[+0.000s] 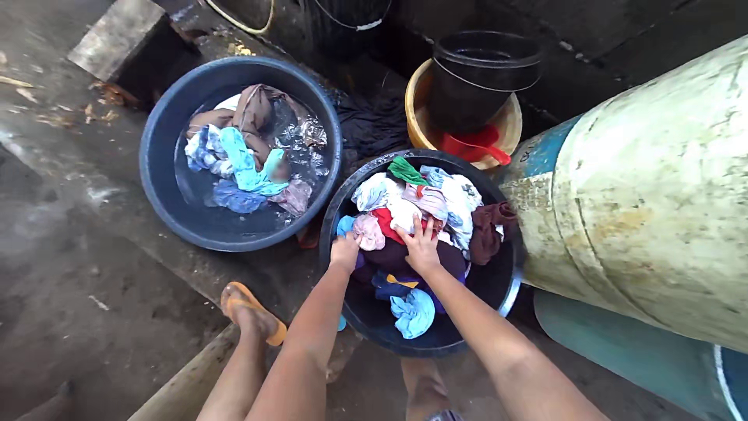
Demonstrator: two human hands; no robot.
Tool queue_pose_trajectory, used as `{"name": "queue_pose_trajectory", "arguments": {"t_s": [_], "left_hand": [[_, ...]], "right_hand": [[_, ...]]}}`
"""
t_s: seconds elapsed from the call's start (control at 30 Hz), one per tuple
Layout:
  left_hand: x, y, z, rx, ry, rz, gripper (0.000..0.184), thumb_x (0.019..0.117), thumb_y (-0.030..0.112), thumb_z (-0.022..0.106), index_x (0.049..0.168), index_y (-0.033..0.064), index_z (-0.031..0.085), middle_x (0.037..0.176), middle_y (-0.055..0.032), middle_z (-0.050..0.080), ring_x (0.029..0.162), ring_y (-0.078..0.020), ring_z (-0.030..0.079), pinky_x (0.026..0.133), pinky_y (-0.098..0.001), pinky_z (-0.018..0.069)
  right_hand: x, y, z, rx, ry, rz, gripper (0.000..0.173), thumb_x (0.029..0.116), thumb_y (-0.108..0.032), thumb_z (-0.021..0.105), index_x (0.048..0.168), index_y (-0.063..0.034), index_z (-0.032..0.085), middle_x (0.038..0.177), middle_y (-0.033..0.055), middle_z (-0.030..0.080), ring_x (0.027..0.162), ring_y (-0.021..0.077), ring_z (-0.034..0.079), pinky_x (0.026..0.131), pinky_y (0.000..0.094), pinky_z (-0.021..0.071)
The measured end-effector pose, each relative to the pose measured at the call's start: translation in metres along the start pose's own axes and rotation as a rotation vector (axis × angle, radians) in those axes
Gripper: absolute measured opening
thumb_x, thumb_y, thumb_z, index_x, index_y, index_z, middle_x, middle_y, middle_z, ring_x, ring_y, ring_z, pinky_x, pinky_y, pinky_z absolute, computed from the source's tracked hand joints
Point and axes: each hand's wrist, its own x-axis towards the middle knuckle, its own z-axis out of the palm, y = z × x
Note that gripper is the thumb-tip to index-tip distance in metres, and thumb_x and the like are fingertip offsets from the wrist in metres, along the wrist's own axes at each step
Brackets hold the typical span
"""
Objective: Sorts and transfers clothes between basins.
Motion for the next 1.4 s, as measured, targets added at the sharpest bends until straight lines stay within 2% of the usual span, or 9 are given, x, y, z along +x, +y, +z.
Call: {"name": "queue_pose_trajectory", "arguments": {"t_s": [0.1,0.2,0.3,0.5,0.67,0.9,1.13,1.27,1.4], "left_hand": [[-0.024,-0.003,-0.012,-0.162,0.000,-0.016,0.085,0.0771,0.010,0.082,0.153,0.0180,0.044,0.153,-0.0274,0.041,0.131,-0.0518,0.049,0.096,-0.0656,0.0501],[-0.073,-0.009,-0.039,-0.323,0.067,-0.024,0.070,0.0807,0.028,0.081,0.144,0.0162,0.055,0.147,-0.0216,0.051,0.124,-0.0425,0.058,0.098,-0.0608,0.0503],[-0.140,-0.026,-0.080,-0.496,0.206,0.000,0.066,0.0790,0.032,0.083,0.138,0.0115,0.060,0.136,-0.0190,0.059,0.119,-0.0377,0.062,0.095,-0.0592,0.0508],[-0.250,-0.102,-0.150,-0.574,0.768,0.105,0.059,0.0694,0.036,0.081,0.118,0.0052,0.070,0.113,-0.0162,0.070,0.101,-0.0351,0.069,0.082,-0.0622,0.0543],[-0.255,-0.185,-0.172,-0.641,1.002,-0.021,0.073,0.0674,0.035,0.082,0.127,0.0002,0.059,0.116,-0.0219,0.066,0.104,-0.0376,0.065,0.084,-0.0642,0.0516],[-0.131,-0.281,-0.141,-0.806,0.956,-0.409,0.070,0.0776,0.020,0.088,0.136,0.0011,0.054,0.137,-0.0301,0.054,0.123,-0.0476,0.056,0.098,-0.0687,0.0449],[-0.029,-0.331,-0.078,-0.897,0.684,-0.530,0.072,0.0858,0.022,0.083,0.146,0.0023,0.048,0.140,-0.0343,0.052,0.127,-0.0496,0.055,0.102,-0.0663,0.0454],[-0.028,-0.277,-0.078,-0.782,0.619,-0.404,0.076,0.0925,0.019,0.074,0.154,-0.0039,0.036,0.158,-0.0397,0.024,0.143,-0.0536,0.037,0.114,-0.0620,0.0375],[-0.054,-0.157,-0.072,-0.521,0.784,0.114,0.045,0.0925,0.014,0.068,0.134,-0.0022,0.062,0.154,-0.0332,0.039,0.141,-0.0470,0.044,0.113,-0.0565,0.0428]], "right_hand": [[0.010,0.000,-0.022,0.122,0.054,-0.008,0.059,0.0749,0.005,0.075,0.130,-0.0131,0.068,0.156,0.0302,0.038,0.137,0.0555,0.042,0.101,0.0695,0.0448],[-0.005,0.003,-0.064,0.278,0.068,-0.063,0.042,0.0780,-0.001,0.076,0.120,-0.0017,0.070,0.142,0.0333,0.049,0.130,0.0510,0.050,0.106,0.0629,0.0443],[-0.040,-0.026,-0.117,0.437,0.206,-0.153,0.033,0.0768,-0.001,0.077,0.109,0.0030,0.070,0.130,0.0329,0.055,0.118,0.0481,0.058,0.097,0.0612,0.0505],[-0.080,-0.131,-0.221,0.611,0.551,-0.463,0.030,0.0718,-0.020,0.079,0.096,-0.0038,0.070,0.118,0.0209,0.058,0.097,0.0326,0.063,0.074,0.0510,0.0547],[-0.045,-0.246,-0.271,0.578,0.682,-0.708,0.029,0.0695,-0.018,0.082,0.095,-0.0089,0.072,0.118,0.0207,0.059,0.101,0.0334,0.063,0.076,0.0481,0.0554],[0.100,-0.357,-0.193,0.495,0.456,-0.666,0.039,0.0688,-0.008,0.085,0.106,-0.0074,0.073,0.125,0.0253,0.056,0.119,0.0406,0.057,0.095,0.0533,0.0533],[0.182,-0.367,-0.075,0.521,0.196,-0.563,0.044,0.0802,-0.001,0.078,0.123,-0.0078,0.071,0.138,0.0264,0.053,0.129,0.0428,0.053,0.104,0.0552,0.0501],[0.144,-0.320,-0.062,0.548,0.271,-0.598,0.065,0.0831,-0.004,0.080,0.144,-0.0118,0.058,0.154,0.0280,0.042,0.139,0.0459,0.046,0.110,0.0592,0.0451],[0.086,-0.189,-0.060,0.457,0.510,-0.459,0.044,0.0865,-0.011,0.077,0.130,-0.0179,0.071,0.151,0.0208,0.051,0.140,0.0409,0.047,0.112,0.0601,0.0432]]}}
